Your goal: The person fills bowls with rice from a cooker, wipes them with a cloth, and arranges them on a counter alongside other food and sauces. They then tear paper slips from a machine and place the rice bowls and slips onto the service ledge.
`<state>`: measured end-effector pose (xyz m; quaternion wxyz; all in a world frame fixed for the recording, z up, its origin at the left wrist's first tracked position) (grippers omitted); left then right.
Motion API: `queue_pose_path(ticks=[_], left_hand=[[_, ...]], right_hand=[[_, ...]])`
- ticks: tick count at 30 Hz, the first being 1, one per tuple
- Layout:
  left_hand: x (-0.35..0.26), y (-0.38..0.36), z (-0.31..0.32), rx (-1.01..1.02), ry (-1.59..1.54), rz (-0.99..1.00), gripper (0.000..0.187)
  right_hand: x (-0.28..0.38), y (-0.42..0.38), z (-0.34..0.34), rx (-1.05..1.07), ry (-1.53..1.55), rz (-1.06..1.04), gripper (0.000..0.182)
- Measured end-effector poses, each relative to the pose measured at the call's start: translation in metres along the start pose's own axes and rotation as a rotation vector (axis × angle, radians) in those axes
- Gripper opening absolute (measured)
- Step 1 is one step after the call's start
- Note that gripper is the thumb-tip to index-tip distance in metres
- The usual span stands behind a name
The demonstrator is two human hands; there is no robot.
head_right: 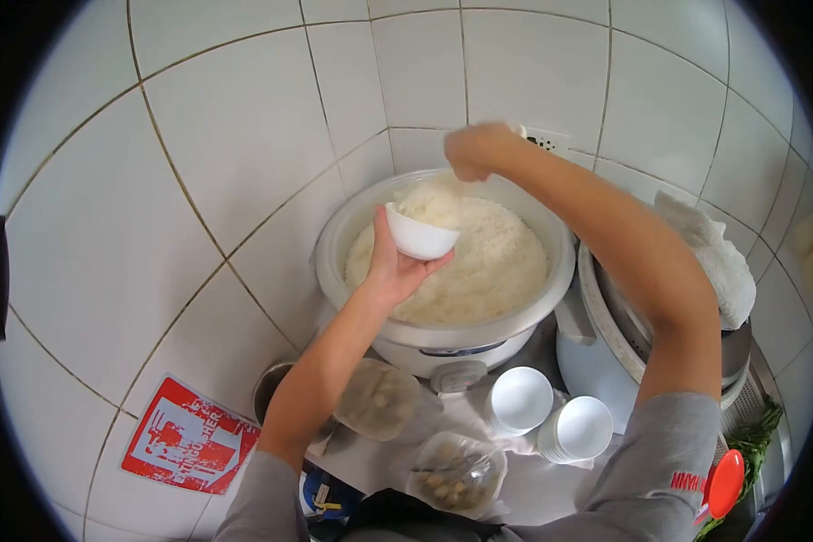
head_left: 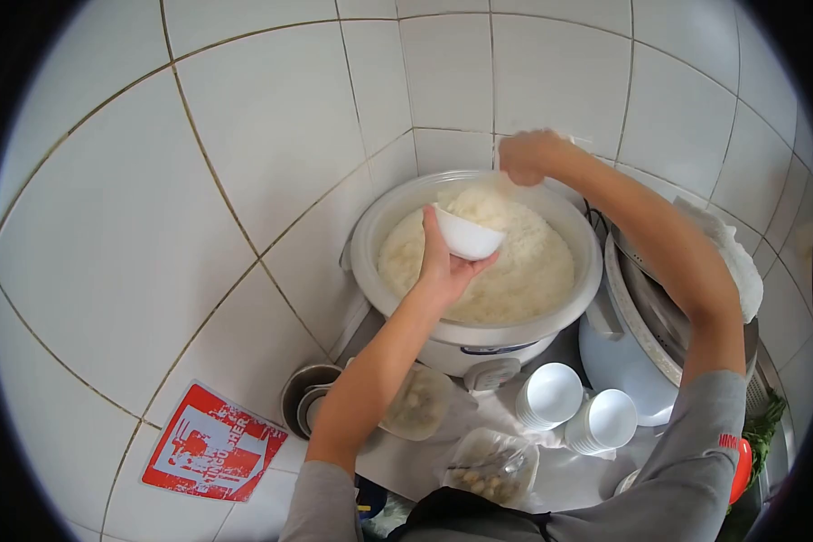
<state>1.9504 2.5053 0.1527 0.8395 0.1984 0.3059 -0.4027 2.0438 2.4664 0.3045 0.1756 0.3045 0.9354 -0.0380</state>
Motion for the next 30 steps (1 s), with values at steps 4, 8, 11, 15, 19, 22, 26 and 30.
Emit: queue_pose_path(ticks=[4,8,11,15,19,22,26,30], left_hand=[[-0.014,0.016,0.008,0.002,-0.231,0.084,0.068],[-0.031,0.016,0.007,0.097,-0.215,0.147,0.067],[-0.035,0.008,0.011,0.159,-0.100,0.056,0.065],[-0.044,0.002,0.001,0.118,0.069,0.051,0.062],[-0.054,0.005,-0.007,0.017,-0.024,0.127,0.061],[-0.073,0.011,-0.023,-0.041,-0.142,0.227,0.058],[-0.099,0.014,-0.037,-0.024,-0.180,0.228,0.056],[-0.114,0.002,-0.053,-0.040,-0.083,0.245,0.062]], right_hand=[[-0.032,-0.030,-0.057,-0.441,0.021,0.081,0.020],[-0.004,-0.053,-0.041,-0.552,0.140,-0.233,0.019],[0.009,-0.064,-0.041,-0.631,0.037,-0.325,0.021],[0.001,-0.055,-0.058,-0.902,0.010,-0.297,0.021],[0.033,-0.050,-0.027,-0.838,0.059,-0.404,0.021],[0.010,-0.017,-0.029,-0.791,0.207,-0.219,0.023],[0.009,0.094,0.068,-0.474,-0.016,0.005,0.024],[0.049,0.160,0.149,-0.336,0.114,0.038,0.031]])
Point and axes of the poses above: each hand's wrist, its own y-axis towards the middle knuckle, its own z-axis out of the palm, x = y × z, the point moved 7 cm from there along y, towards the middle knuckle, and after that the axes turned 10 degrees about z, right-handed, at the moved point
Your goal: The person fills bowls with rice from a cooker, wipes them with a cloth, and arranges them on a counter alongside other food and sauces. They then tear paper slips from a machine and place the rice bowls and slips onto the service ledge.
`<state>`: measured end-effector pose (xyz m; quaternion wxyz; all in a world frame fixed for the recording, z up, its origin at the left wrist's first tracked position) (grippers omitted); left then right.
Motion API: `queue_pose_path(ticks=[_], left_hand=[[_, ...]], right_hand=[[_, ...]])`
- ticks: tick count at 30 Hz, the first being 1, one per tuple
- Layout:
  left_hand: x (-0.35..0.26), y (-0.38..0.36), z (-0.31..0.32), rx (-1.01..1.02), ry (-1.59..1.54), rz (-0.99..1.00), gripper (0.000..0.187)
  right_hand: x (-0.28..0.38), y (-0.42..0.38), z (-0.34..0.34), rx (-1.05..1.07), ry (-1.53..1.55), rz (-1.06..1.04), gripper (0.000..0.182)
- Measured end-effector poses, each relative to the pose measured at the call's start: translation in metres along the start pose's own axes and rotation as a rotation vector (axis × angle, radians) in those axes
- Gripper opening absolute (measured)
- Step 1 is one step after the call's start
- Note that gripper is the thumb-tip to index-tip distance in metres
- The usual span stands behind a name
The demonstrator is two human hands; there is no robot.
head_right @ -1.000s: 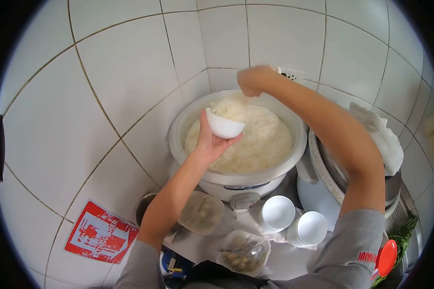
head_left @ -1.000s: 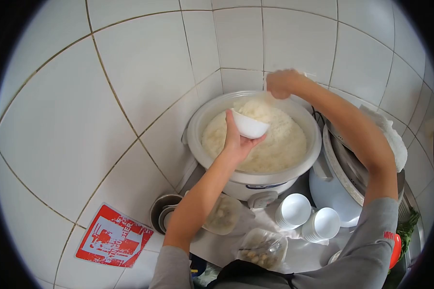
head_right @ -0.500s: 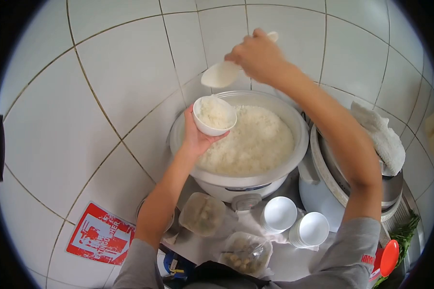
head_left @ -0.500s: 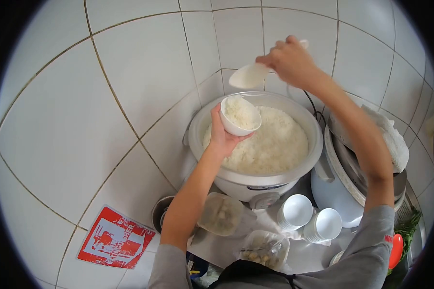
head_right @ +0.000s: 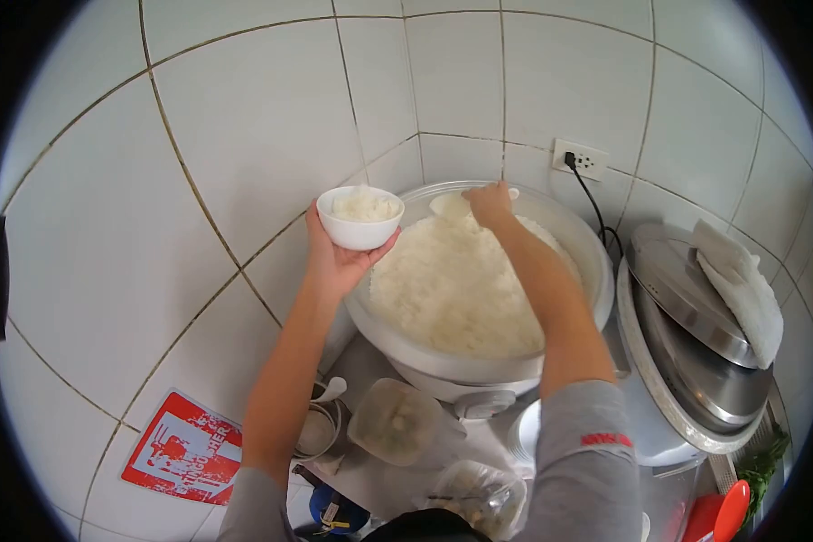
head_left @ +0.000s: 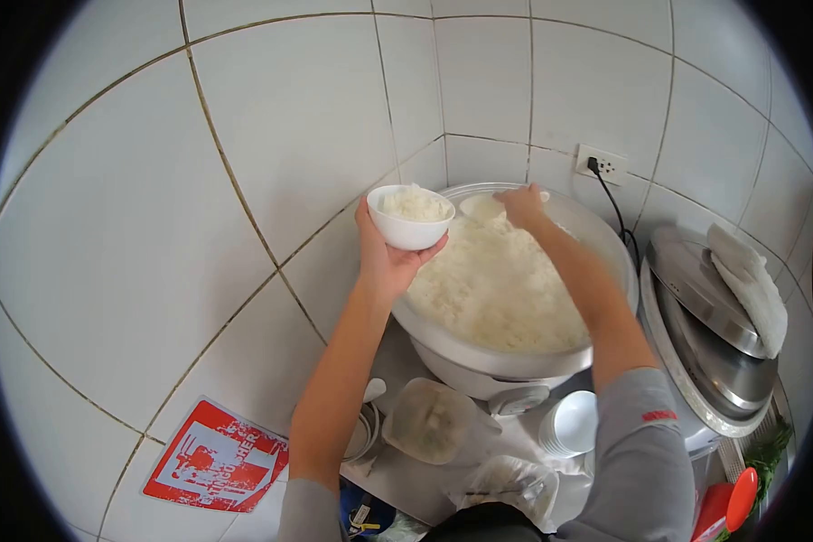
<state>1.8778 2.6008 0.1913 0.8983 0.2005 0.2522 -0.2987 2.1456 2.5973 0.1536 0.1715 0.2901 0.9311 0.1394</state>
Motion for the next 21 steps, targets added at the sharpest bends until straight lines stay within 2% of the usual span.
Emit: queue_pose_path(ticks=[3,5,7,10,14,16,17,19,20,21], left_hand=[[-0.012,-0.004,-0.015,0.024,0.054,0.021,0.064],[-0.013,-0.010,-0.022,0.037,0.064,0.037,0.063],[-0.015,-0.016,-0.028,-0.008,0.134,0.122,0.063],[-0.014,-0.019,-0.030,-0.029,0.147,0.178,0.063],[-0.022,-0.023,-0.023,-0.029,0.173,0.240,0.064],[-0.026,-0.024,-0.020,-0.017,0.174,0.268,0.064],[-0.026,-0.025,-0.019,-0.014,0.177,0.264,0.064],[-0.026,-0.028,-0.020,-0.040,0.147,0.249,0.064],[-0.026,-0.029,-0.021,-0.037,0.147,0.249,0.064],[-0.025,-0.031,-0.021,-0.028,0.153,0.236,0.063]], right_hand=[[0.039,0.004,0.025,0.020,0.049,-0.127,0.034],[0.037,0.008,0.031,0.081,0.078,-0.138,0.035],[0.037,0.001,0.030,0.175,0.307,-0.225,0.034],[0.047,0.002,0.023,0.259,0.334,-0.316,0.033],[0.066,-0.018,-0.002,0.252,0.375,-0.461,0.032],[0.078,-0.056,-0.035,0.130,0.108,-0.669,0.038],[0.074,-0.068,-0.039,0.130,0.110,-0.664,0.038],[0.070,-0.097,-0.068,-0.199,0.062,-0.832,0.043],[0.064,-0.104,-0.076,-0.201,0.060,-0.830,0.043],[0.048,-0.101,-0.092,-0.294,0.133,-0.616,0.045]])
Point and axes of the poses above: each hand's wrist, its own y-axis towards the middle knuckle, its own z-axis out of the palm, x = y × z, the point moved 7 cm from there along y, towards the middle knuckle, and after that the axes turned 10 degrees about z, right-handed, at the moved point
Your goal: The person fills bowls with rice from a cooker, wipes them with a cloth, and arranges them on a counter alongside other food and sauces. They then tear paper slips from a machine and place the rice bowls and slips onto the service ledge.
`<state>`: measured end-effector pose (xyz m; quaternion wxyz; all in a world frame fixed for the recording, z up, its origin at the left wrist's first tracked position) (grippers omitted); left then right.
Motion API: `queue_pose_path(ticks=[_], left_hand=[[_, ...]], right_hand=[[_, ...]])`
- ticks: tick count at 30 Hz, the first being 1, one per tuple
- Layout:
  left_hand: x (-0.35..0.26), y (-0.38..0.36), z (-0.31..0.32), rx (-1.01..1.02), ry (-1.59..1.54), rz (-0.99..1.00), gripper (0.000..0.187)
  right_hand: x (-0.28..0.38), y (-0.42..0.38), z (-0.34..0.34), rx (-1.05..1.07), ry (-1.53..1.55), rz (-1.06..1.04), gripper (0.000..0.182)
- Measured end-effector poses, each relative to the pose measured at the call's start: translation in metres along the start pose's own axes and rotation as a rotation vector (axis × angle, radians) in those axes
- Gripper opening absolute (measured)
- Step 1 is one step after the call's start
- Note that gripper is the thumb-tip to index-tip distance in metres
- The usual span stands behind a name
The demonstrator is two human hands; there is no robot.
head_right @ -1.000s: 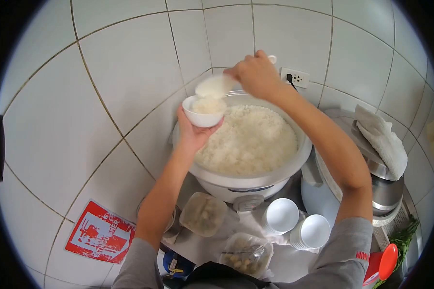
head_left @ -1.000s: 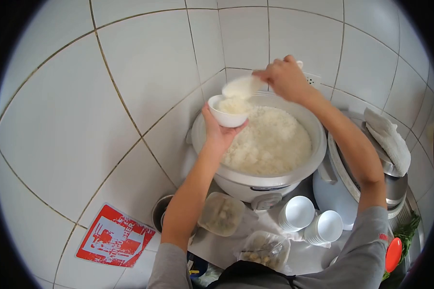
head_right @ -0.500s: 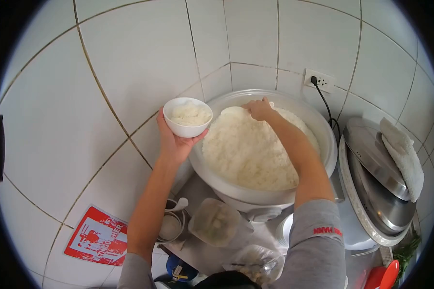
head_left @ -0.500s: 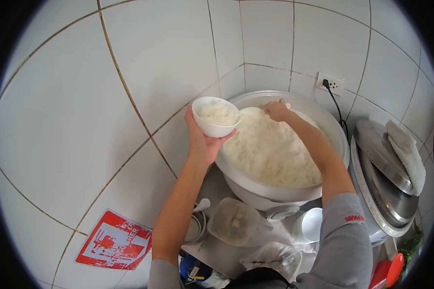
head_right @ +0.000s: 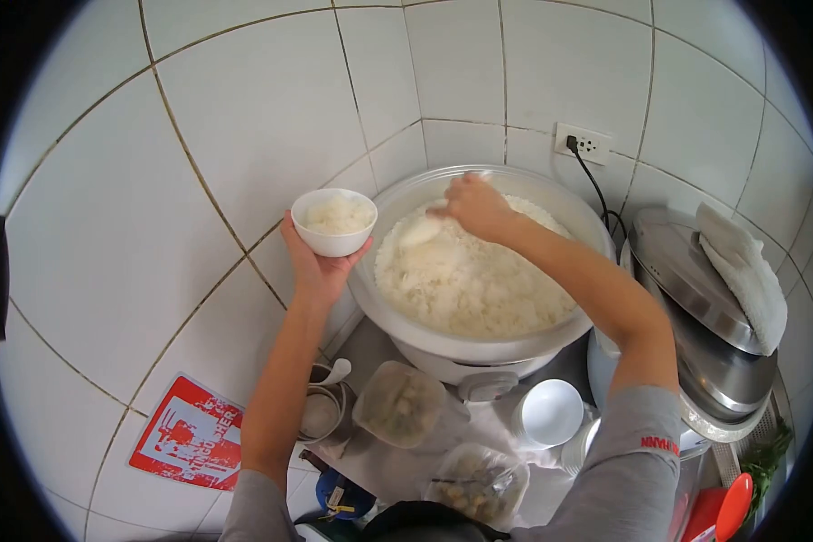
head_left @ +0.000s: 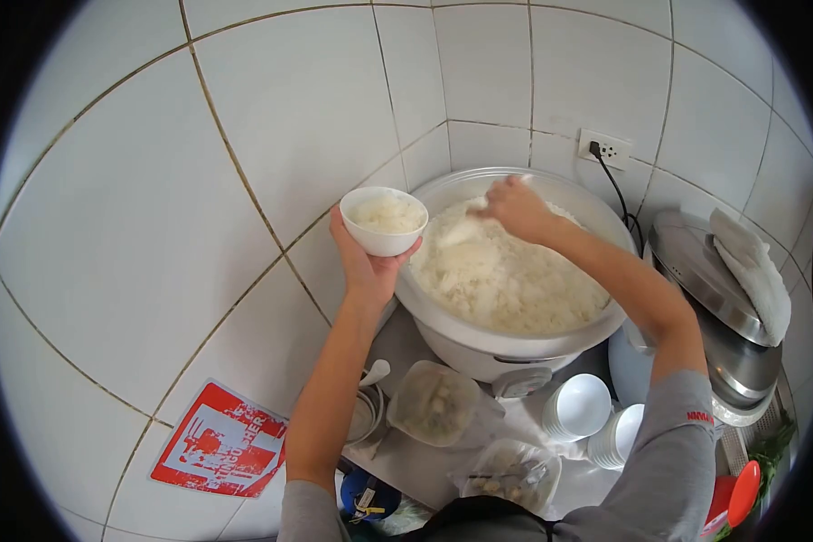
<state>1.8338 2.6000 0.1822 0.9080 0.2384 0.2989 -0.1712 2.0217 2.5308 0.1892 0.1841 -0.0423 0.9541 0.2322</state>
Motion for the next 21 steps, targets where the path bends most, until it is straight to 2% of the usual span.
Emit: queue_pose_path(ticks=[1,2,4,6,8,9,11,12,14,15,16,18,19,21], left_hand=[[0.001,-0.002,0.000,0.009,0.002,-0.013,0.063],[0.003,-0.005,-0.001,0.006,0.000,-0.018,0.063],[0.006,-0.009,-0.005,-0.081,-0.032,-0.037,0.063],[0.005,-0.010,-0.004,-0.032,-0.036,-0.051,0.064],[0.006,-0.013,-0.004,0.006,-0.046,-0.065,0.064],[0.006,-0.013,-0.002,0.018,-0.038,-0.089,0.065],[0.005,-0.018,-0.002,0.023,-0.040,-0.116,0.065],[0.005,-0.018,0.001,0.035,-0.062,-0.135,0.066],[0.005,-0.024,0.005,0.046,-0.082,-0.149,0.067],[0.004,-0.025,0.007,0.028,-0.055,-0.162,0.068],[0.004,-0.026,0.007,0.004,-0.032,-0.179,0.068],[-0.001,-0.027,0.005,0.020,-0.012,-0.176,0.068],[-0.001,-0.029,0.004,0.034,0.007,-0.182,0.068],[-0.004,-0.030,0.002,0.037,0.033,-0.181,0.068]], right_hand=[[-0.013,-0.005,-0.016,-0.111,0.006,0.211,0.047],[-0.004,-0.016,-0.018,-0.105,0.006,0.211,0.047],[0.022,-0.041,-0.001,0.241,-0.006,0.119,0.046],[0.020,-0.044,-0.021,0.211,-0.002,0.120,0.046],[0.024,-0.050,-0.024,0.338,-0.068,0.110,0.046],[0.021,-0.046,-0.028,0.331,-0.071,0.110,0.046],[-0.011,-0.042,-0.030,0.304,-0.043,0.363,0.046],[-0.018,-0.043,-0.019,0.306,-0.053,0.361,0.046],[-0.036,-0.048,0.025,0.355,-0.020,0.495,0.046],[-0.026,-0.050,0.042,0.365,0.107,0.451,0.041],[-0.022,-0.054,0.038,0.356,0.103,0.446,0.041],[-0.002,-0.063,0.035,0.443,0.440,0.311,0.037],[-0.001,-0.067,0.031,0.447,0.442,0.309,0.037],[0.010,-0.080,0.036,0.629,0.510,0.208,0.037]])
Point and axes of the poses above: each hand's wrist, its own y-axis towards the middle knuckle, its own z-axis out of the palm, x = y × z, the point moved 7 cm from there along y, towards the middle knuckle, and after that the axes turned 10 degrees about z, right-handed, at the moved point
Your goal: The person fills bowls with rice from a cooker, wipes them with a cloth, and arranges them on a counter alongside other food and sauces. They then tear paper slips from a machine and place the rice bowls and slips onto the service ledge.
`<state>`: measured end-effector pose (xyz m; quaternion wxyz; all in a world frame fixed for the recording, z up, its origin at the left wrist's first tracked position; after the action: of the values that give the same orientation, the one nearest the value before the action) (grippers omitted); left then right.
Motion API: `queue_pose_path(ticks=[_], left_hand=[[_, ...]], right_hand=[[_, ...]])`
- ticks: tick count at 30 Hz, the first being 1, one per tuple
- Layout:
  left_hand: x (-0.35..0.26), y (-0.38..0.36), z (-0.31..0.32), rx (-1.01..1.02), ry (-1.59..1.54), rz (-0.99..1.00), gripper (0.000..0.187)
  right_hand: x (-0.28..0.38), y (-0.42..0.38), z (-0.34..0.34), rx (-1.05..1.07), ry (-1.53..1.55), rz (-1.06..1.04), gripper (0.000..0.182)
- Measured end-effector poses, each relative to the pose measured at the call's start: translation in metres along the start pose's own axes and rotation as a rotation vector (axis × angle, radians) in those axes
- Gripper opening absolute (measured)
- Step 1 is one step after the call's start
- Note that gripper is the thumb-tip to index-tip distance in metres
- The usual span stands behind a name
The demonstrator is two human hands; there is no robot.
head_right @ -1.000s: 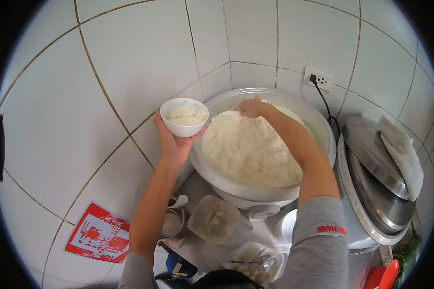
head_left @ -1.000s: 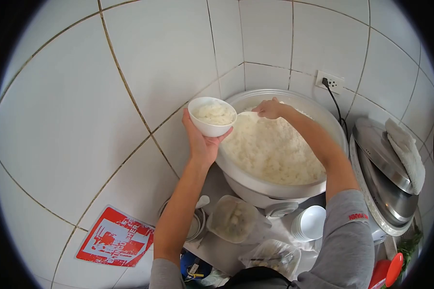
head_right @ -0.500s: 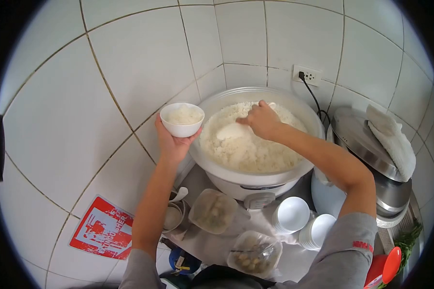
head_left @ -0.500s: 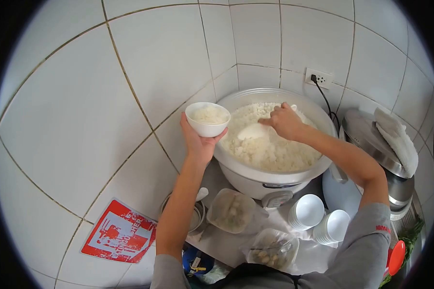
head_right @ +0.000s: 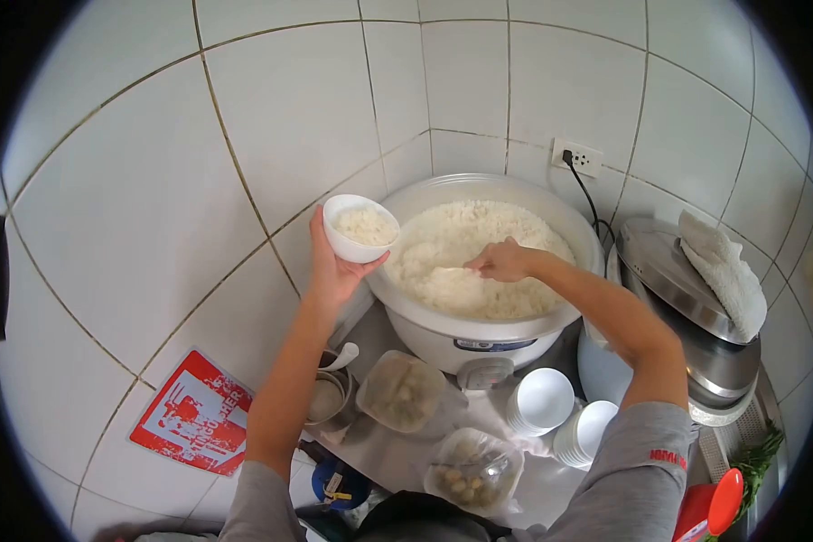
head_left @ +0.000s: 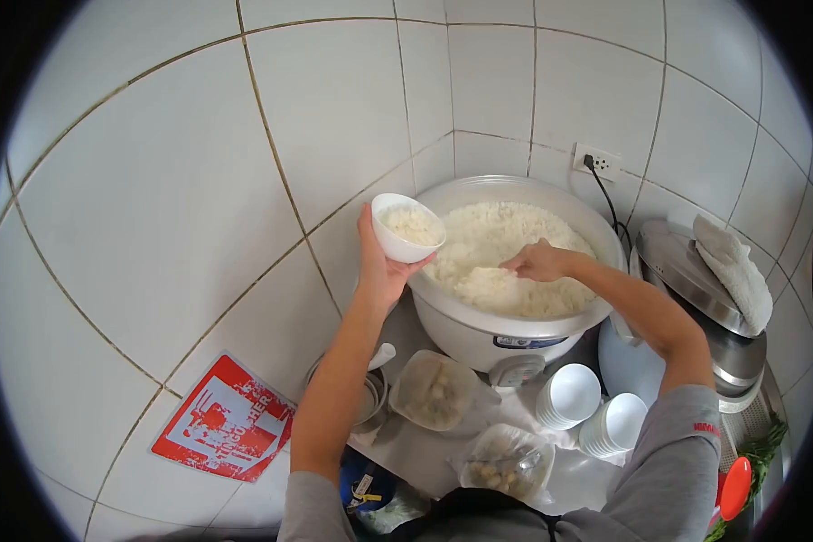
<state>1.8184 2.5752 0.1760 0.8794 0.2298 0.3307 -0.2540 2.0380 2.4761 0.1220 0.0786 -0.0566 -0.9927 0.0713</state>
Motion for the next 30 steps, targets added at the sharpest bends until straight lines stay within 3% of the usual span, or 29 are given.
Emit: queue_pose_path(ticks=[4,6,7,9,11,13,15,17,19,21,25,27,28,30], left_hand=[[0.000,-0.001,0.002,0.008,0.074,-0.025,0.069],[0.006,0.001,0.004,0.001,0.076,-0.049,0.069],[0.010,0.001,0.003,-0.013,0.076,-0.073,0.069],[0.017,0.003,0.006,0.002,0.094,-0.086,0.070],[0.026,0.005,0.016,0.019,0.106,-0.103,0.071],[0.042,0.004,0.025,-0.010,0.168,-0.156,0.071],[0.065,0.007,0.042,0.004,0.126,-0.214,0.070],[0.092,0.012,0.059,0.018,0.084,-0.270,0.069],[0.121,0.024,0.073,0.037,-0.101,-0.308,0.069],[0.138,0.034,0.080,0.053,-0.179,-0.318,0.073],[0.135,0.039,0.084,0.016,-0.236,-0.256,0.070],[0.122,0.041,0.086,0.051,-0.267,-0.248,0.066],[0.116,0.040,0.089,0.089,-0.300,-0.244,0.063],[0.107,0.038,0.094,0.074,-0.307,-0.215,0.059]], right_hand=[[-0.008,-0.016,0.008,0.188,0.233,-0.028,0.042],[-0.022,-0.027,0.023,0.502,0.436,0.165,0.046],[-0.026,-0.032,0.020,0.497,0.438,0.166,0.046],[-0.043,-0.042,0.008,0.389,0.801,0.257,0.044],[-0.067,-0.040,-0.019,0.352,0.714,0.195,0.052],[-0.075,-0.041,-0.070,0.168,0.635,0.179,0.031],[-0.041,-0.049,-0.125,0.026,0.218,0.283,0.028],[-0.003,-0.052,-0.156,-0.471,-0.276,0.187,0.023],[0.046,-0.054,-0.141,-0.620,-0.829,0.370,0.020],[0.080,-0.056,-0.110,-0.712,-0.930,0.332,0.015],[0.058,-0.082,-0.146,-0.797,-0.731,0.401,0.017],[0.039,-0.113,-0.188,-0.849,-0.342,0.496,0.021],[0.037,-0.113,-0.183,-0.847,-0.342,0.493,0.021],[0.052,-0.111,-0.168,-0.826,-0.400,0.300,0.027]])
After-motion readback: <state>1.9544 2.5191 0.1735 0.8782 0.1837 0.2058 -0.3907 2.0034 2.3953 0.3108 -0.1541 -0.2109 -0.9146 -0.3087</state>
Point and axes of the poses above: each hand's wrist, its own y-axis towards the middle knuckle, its own z-axis out of the palm, x = y × z, the point moved 7 cm from there along y, towards the middle knuckle, and after that the axes turned 10 degrees about z, right-handed, at the moved point
